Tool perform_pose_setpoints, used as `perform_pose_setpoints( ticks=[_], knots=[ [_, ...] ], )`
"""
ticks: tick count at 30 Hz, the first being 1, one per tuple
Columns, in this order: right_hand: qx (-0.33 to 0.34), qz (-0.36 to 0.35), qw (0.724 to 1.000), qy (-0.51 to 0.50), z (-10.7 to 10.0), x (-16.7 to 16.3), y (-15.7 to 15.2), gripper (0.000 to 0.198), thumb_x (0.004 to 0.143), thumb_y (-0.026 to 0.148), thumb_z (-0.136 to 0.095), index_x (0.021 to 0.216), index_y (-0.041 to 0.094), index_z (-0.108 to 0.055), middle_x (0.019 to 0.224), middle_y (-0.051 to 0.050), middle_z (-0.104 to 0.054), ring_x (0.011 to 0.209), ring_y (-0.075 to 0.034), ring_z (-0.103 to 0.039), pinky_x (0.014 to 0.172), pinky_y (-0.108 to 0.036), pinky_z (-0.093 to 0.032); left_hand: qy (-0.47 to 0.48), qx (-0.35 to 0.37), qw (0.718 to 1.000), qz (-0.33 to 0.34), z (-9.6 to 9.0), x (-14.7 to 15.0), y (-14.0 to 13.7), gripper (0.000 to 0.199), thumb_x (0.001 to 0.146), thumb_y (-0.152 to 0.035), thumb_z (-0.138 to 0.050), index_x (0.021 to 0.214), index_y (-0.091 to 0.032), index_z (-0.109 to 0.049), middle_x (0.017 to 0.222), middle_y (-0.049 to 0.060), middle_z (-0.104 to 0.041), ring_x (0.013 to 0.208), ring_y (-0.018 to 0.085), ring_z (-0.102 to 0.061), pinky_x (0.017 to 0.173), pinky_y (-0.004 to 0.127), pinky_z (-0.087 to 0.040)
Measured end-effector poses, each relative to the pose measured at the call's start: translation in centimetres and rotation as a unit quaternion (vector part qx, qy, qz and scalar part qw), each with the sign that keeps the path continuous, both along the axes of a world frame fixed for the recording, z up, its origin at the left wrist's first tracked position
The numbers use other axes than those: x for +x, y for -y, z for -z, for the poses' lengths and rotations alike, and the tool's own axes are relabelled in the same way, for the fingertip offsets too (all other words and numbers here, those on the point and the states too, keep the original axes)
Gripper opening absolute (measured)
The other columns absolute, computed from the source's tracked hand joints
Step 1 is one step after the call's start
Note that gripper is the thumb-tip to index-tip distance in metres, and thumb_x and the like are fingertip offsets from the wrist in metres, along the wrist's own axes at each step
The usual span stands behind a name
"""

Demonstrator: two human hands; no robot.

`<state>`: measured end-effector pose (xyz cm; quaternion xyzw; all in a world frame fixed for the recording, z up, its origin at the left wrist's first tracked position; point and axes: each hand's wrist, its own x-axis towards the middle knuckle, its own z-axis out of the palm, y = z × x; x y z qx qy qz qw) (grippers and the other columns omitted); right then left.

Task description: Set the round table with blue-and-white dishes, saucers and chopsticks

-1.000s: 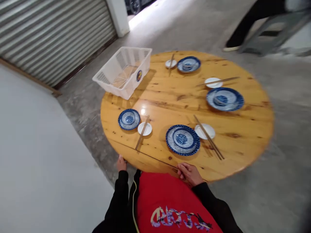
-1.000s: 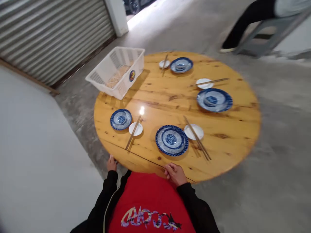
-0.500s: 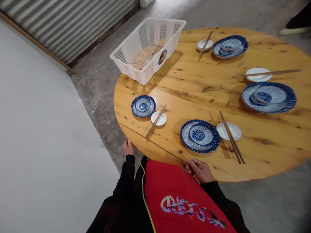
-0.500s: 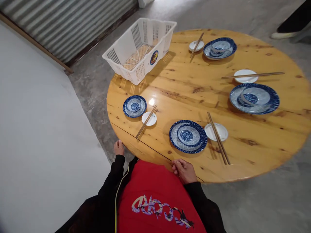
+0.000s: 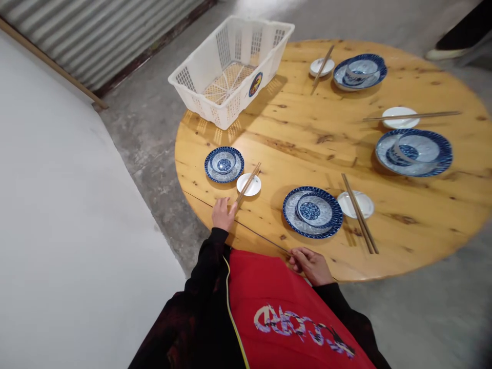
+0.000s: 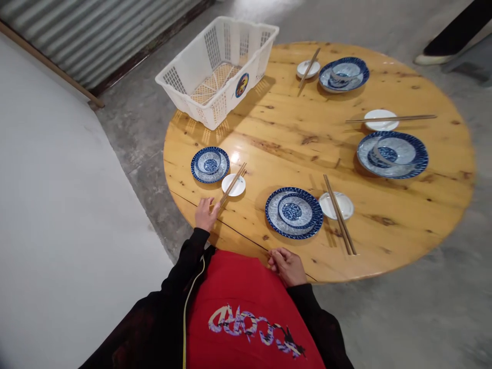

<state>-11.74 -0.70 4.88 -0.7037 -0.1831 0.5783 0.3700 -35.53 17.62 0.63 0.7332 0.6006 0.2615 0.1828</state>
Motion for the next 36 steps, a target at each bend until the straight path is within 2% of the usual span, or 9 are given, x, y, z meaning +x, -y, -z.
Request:
perform_pose_setpoints(
  ticks=[3, 7, 11, 14, 16, 19, 24, 28, 36],
  knots=[
    [0.001, 0.015, 1.0, 0.015, 0.1, 0.0, 0.2, 0.049, 0.056, 0.066, -0.073, 0.067, 0.019, -0.063, 0.052, -0.002, -0.06, 0.041, -0.013, -0.05, 0.041, -0.026, -0.041, -0.015, -0.011, 1.0, 0.018, 0.0, 1.2, -0.1, 0.034, 0.09, -0.042, -0.064, 0.114, -0.018, -0.063, 0.108, 0.016, -0.065, 0.105, 0.028, -0.063, 0.093, 0.04, -0.049],
    [-0.016, -0.006, 1.0, -0.005, 1.1, 0.7, 0.8, 0.048, 0.058, 0.063, -0.074, 0.073, 0.018, -0.065, 0.057, -0.003, -0.063, 0.044, -0.014, -0.054, 0.04, -0.025, -0.039, -0.009, -0.024, 1.0, 0.013, -0.2, 1.5, -0.3, 0.037, 0.088, -0.043, -0.066, 0.115, -0.018, -0.063, 0.109, 0.016, -0.065, 0.107, 0.028, -0.063, 0.094, 0.039, -0.049],
    [-0.031, -0.009, 0.999, -0.014, 2.2, 1.3, 1.2, 0.045, 0.061, 0.06, -0.074, 0.076, 0.019, -0.066, 0.06, -0.003, -0.065, 0.046, -0.015, -0.055, 0.039, -0.026, -0.04, 0.036, -0.064, 0.994, -0.076, -1.2, 0.6, -2.5, 0.03, 0.09, -0.04, -0.061, 0.111, -0.018, -0.063, 0.103, 0.012, -0.068, 0.096, 0.022, -0.066, 0.088, 0.034, -0.051],
    [-0.033, -0.015, 0.999, -0.011, 2.4, 1.3, 1.2, 0.043, 0.062, 0.059, -0.073, 0.076, 0.019, -0.067, 0.061, -0.003, -0.066, 0.046, -0.015, -0.056, 0.039, -0.026, -0.041, 0.067, -0.113, 0.98, -0.149, -2.5, -0.7, -5.7, 0.03, 0.092, -0.043, -0.057, 0.107, -0.017, -0.064, 0.098, 0.009, -0.071, 0.091, 0.02, -0.068, 0.085, 0.031, -0.05],
    [-0.032, -0.015, 0.999, -0.01, 2.4, 1.3, 1.0, 0.043, 0.062, 0.059, -0.073, 0.078, 0.019, -0.067, 0.061, -0.003, -0.066, 0.046, -0.016, -0.056, 0.039, -0.026, -0.04, 0.07, -0.137, 0.974, -0.167, -3.3, -1.3, -8.1, 0.033, 0.092, -0.046, -0.056, 0.107, -0.017, -0.065, 0.094, 0.009, -0.073, 0.091, 0.021, -0.069, 0.086, 0.031, -0.049],
    [-0.032, -0.011, 0.999, -0.008, 2.1, 1.3, 0.9, 0.045, 0.061, 0.059, -0.073, 0.079, 0.019, -0.067, 0.059, -0.003, -0.065, 0.045, -0.016, -0.056, 0.039, -0.026, -0.041, 0.074, -0.161, 0.969, -0.172, -4.0, -1.8, -11.3, 0.034, 0.092, -0.045, -0.055, 0.108, -0.017, -0.066, 0.089, 0.008, -0.075, 0.09, 0.022, -0.071, 0.086, 0.031, -0.049],
    [-0.028, 0.011, 1.0, 0.002, 1.7, 1.1, 1.2, 0.043, 0.062, 0.056, -0.073, 0.081, 0.018, -0.067, 0.059, -0.003, -0.065, 0.047, -0.016, -0.058, 0.046, -0.027, -0.047, 0.109, -0.227, 0.953, -0.168, -4.1, -1.3, -14.6, 0.037, 0.095, -0.046, -0.051, 0.105, -0.014, -0.066, 0.08, 0.008, -0.075, 0.071, 0.019, -0.072, 0.079, 0.029, -0.05],
    [-0.017, 0.046, 0.998, 0.027, 1.7, 0.7, 1.8, 0.043, 0.066, 0.057, -0.071, 0.084, 0.018, -0.067, 0.06, -0.002, -0.065, 0.047, -0.015, -0.057, 0.046, -0.027, -0.047, 0.093, -0.23, 0.957, -0.152, -4.0, -1.2, -15.6, 0.034, 0.094, -0.046, -0.052, 0.097, -0.015, -0.066, 0.072, 0.006, -0.073, 0.066, 0.019, -0.071, 0.076, 0.028, -0.051],
    [-0.021, 0.053, 0.998, -0.016, 2.6, 1.0, 2.0, 0.045, 0.063, 0.056, -0.077, 0.083, 0.017, -0.067, 0.06, -0.002, -0.065, 0.047, -0.015, -0.058, 0.045, -0.026, -0.046, 0.111, -0.247, 0.953, -0.136, -3.0, -0.9, -16.8, 0.03, 0.094, -0.044, -0.053, 0.095, -0.016, -0.063, 0.071, 0.007, -0.073, 0.059, 0.019, -0.069, 0.062, 0.027, -0.052]
  ],
)
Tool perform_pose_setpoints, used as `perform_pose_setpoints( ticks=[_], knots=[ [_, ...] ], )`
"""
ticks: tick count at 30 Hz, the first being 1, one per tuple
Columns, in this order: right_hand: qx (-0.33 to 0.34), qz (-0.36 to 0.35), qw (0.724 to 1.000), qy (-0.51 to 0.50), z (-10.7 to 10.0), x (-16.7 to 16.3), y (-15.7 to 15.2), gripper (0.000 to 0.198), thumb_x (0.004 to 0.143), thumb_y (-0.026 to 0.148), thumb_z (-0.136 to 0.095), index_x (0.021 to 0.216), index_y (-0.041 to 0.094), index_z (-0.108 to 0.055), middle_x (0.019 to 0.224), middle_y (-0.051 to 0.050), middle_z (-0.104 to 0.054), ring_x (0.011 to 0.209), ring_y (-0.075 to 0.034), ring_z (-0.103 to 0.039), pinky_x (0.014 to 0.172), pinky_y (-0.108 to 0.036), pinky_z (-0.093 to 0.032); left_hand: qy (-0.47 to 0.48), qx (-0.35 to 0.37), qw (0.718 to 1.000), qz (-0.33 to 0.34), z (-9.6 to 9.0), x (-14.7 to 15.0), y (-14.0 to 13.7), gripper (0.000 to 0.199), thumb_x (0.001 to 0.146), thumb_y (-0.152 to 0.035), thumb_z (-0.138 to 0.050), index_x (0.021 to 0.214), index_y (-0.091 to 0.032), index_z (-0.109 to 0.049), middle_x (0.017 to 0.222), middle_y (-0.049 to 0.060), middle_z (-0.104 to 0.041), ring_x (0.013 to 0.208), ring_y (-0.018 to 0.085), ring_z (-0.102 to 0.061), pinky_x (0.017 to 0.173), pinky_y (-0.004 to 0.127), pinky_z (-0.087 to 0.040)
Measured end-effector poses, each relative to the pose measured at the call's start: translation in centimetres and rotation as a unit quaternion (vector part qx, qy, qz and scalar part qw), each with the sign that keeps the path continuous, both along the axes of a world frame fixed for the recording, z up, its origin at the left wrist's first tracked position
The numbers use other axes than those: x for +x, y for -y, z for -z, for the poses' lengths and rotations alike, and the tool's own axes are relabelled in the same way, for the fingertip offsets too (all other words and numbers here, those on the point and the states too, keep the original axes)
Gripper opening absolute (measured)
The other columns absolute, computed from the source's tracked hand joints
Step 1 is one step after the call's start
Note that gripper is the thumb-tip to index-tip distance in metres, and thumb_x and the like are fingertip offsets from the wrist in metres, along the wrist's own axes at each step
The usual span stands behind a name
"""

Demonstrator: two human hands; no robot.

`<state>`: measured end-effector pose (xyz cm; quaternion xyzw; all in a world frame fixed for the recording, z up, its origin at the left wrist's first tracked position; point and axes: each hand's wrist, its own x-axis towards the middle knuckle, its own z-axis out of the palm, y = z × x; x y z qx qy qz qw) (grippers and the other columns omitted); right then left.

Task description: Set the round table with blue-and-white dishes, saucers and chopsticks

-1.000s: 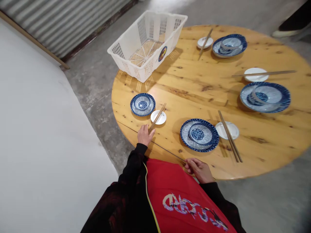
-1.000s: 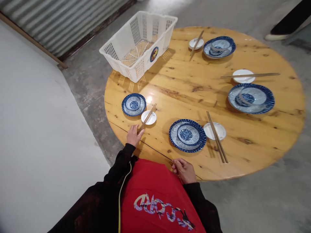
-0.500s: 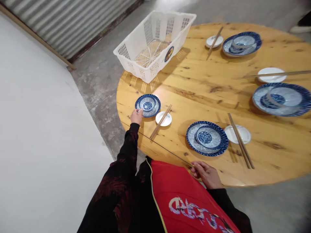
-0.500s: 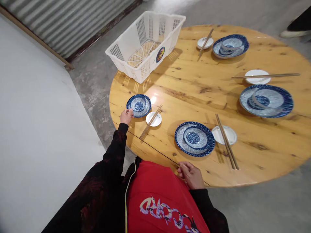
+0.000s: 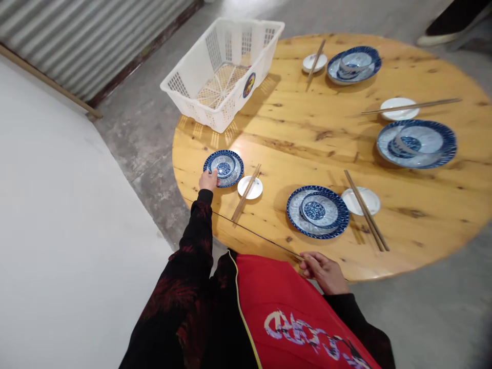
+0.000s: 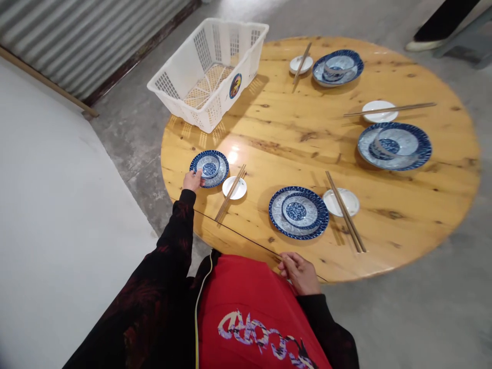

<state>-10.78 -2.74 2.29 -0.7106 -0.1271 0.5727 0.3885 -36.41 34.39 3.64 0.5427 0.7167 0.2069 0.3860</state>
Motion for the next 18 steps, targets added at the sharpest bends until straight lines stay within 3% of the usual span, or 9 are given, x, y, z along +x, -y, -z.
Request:
perform_pose_setpoints(
  ticks=[4, 8, 13, 18],
  knots=[
    [0.004, -0.002, 1.0, 0.015, -0.6, -0.4, -0.2, 0.045, 0.064, 0.057, -0.075, 0.082, 0.017, -0.066, 0.059, -0.003, -0.065, 0.046, -0.015, -0.057, 0.045, -0.027, -0.046, 0.015, -0.029, 0.999, -0.017, 0.1, 0.6, -0.6, 0.024, 0.095, -0.037, -0.053, 0.096, -0.014, -0.06, 0.072, 0.008, -0.073, 0.06, 0.019, -0.07, 0.056, 0.025, -0.051],
    [0.011, -0.003, 0.997, 0.074, -2.0, -1.3, -0.8, 0.041, 0.065, 0.058, -0.068, 0.076, 0.019, -0.064, 0.055, -0.001, -0.063, 0.044, -0.014, -0.054, 0.043, -0.026, -0.041, 0.012, -0.039, 0.999, -0.013, -0.2, 0.9, -1.0, 0.022, 0.099, -0.027, -0.044, 0.101, -0.009, -0.057, 0.076, 0.01, -0.073, 0.062, 0.017, -0.069, 0.06, 0.026, -0.053],
    [0.012, -0.005, 0.997, 0.078, -2.6, -1.4, -1.6, 0.041, 0.065, 0.06, -0.063, 0.073, 0.02, -0.06, 0.054, -0.001, -0.062, 0.042, -0.014, -0.053, 0.043, -0.025, -0.04, -0.011, -0.013, 1.0, 0.008, -0.6, 1.5, -1.2, 0.019, 0.096, -0.016, -0.04, 0.097, -0.005, -0.056, 0.079, 0.013, -0.071, 0.062, 0.016, -0.068, 0.064, 0.03, -0.056],
    [0.028, 0.015, 0.997, 0.068, -2.1, -1.1, -1.3, 0.039, 0.067, 0.057, -0.065, 0.074, 0.019, -0.06, 0.054, 0.0, -0.063, 0.042, -0.013, -0.053, 0.044, -0.025, -0.041, -0.048, 0.044, 0.997, 0.039, -1.5, 2.9, 0.7, 0.021, 0.091, -0.021, -0.043, 0.082, -0.012, -0.06, 0.065, 0.008, -0.068, 0.054, 0.018, -0.065, 0.061, 0.031, -0.057]
  ],
)
